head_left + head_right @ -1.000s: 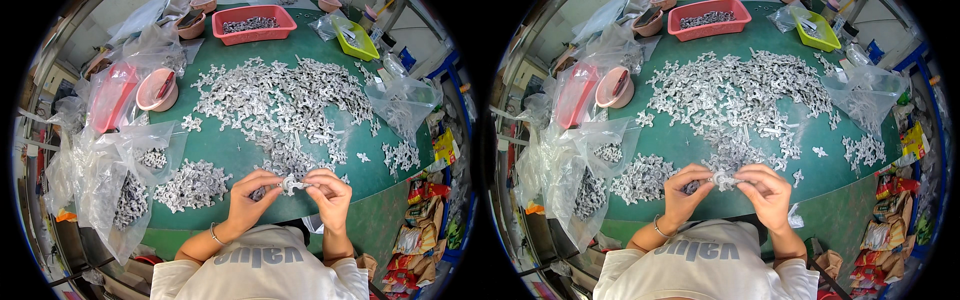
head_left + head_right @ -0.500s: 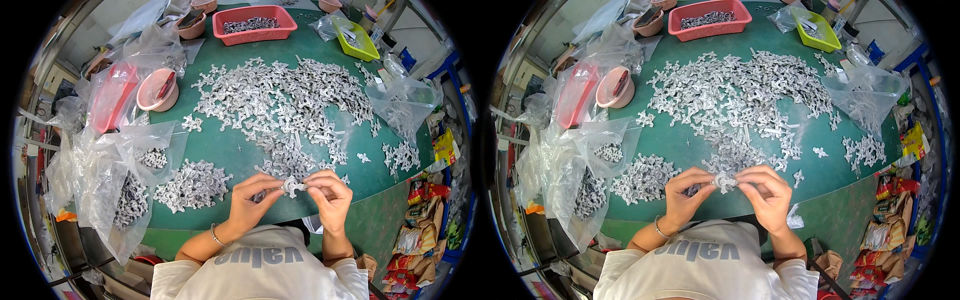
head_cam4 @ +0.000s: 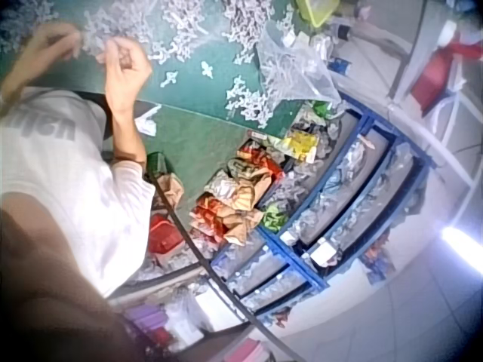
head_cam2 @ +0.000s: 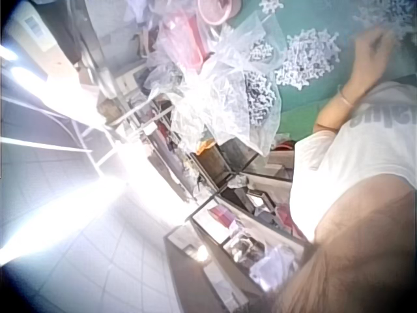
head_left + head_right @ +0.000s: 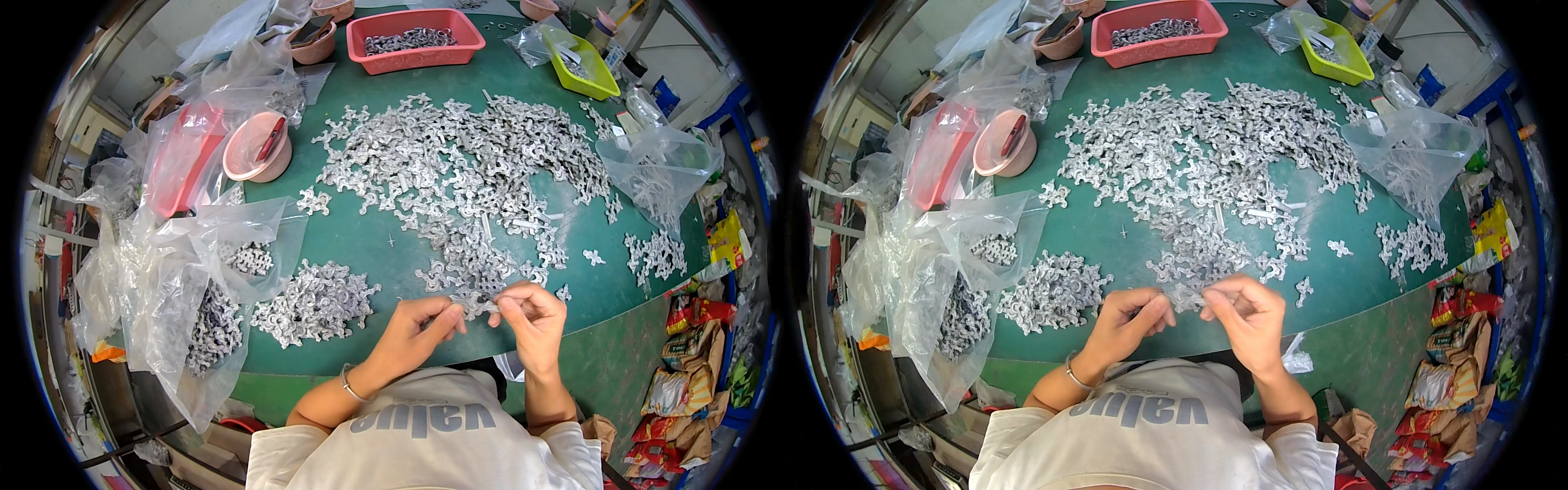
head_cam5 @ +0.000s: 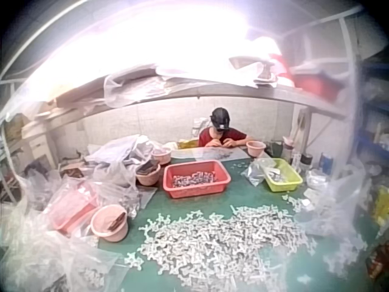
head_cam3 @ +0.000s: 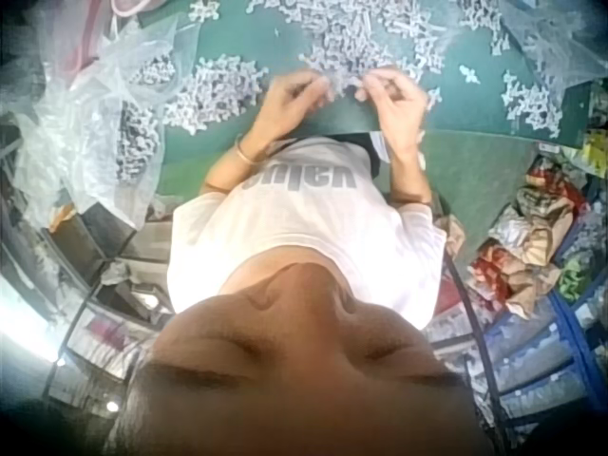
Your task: The person sorts through a pile of small cross-shaped metal components on a workbench, picking them up one by one, turning them over, and placing some into a plastic bag.
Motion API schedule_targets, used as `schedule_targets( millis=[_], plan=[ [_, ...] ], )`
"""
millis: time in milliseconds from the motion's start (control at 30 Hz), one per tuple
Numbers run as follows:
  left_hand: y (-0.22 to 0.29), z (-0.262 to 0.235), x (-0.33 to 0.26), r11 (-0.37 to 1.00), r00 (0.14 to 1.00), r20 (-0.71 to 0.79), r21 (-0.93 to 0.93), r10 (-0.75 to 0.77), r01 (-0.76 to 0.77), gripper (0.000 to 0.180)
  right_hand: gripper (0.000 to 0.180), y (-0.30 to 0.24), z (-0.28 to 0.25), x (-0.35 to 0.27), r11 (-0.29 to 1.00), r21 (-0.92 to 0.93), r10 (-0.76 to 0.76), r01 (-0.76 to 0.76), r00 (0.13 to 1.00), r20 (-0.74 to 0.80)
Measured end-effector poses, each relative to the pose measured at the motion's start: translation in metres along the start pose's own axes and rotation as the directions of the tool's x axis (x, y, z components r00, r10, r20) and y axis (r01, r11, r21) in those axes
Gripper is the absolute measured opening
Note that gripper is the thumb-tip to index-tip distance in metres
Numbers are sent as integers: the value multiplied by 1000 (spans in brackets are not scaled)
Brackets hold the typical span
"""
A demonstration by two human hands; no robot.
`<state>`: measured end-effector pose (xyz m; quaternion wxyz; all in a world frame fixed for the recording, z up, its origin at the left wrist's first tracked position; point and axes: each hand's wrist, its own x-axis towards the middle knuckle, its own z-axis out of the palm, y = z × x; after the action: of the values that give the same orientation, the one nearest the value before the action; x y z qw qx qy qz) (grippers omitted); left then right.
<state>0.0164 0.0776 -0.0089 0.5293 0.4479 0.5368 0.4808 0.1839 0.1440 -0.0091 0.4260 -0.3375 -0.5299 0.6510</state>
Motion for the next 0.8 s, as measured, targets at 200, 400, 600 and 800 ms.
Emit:
schedule_targets(
  millis=[200,400,600,800],
  plan=[
    [-27,-17,-1,895,951,84,-324,-296,308,35,7,31,5,-4,990,5,138,-139,987,83],
    [-39,-53,-17,946,958,-108,-224,-264,235,37,15,51,9,3,965,-55,262,-256,951,164],
    [-32,-102,-49,885,866,-501,407,9,227,35,21,61,-21,48,580,-794,-292,183,956,7],
    [-32,-116,-62,753,766,-643,507,7,419,38,16,76,-23,52,363,-896,-396,256,913,100]
  ],
)
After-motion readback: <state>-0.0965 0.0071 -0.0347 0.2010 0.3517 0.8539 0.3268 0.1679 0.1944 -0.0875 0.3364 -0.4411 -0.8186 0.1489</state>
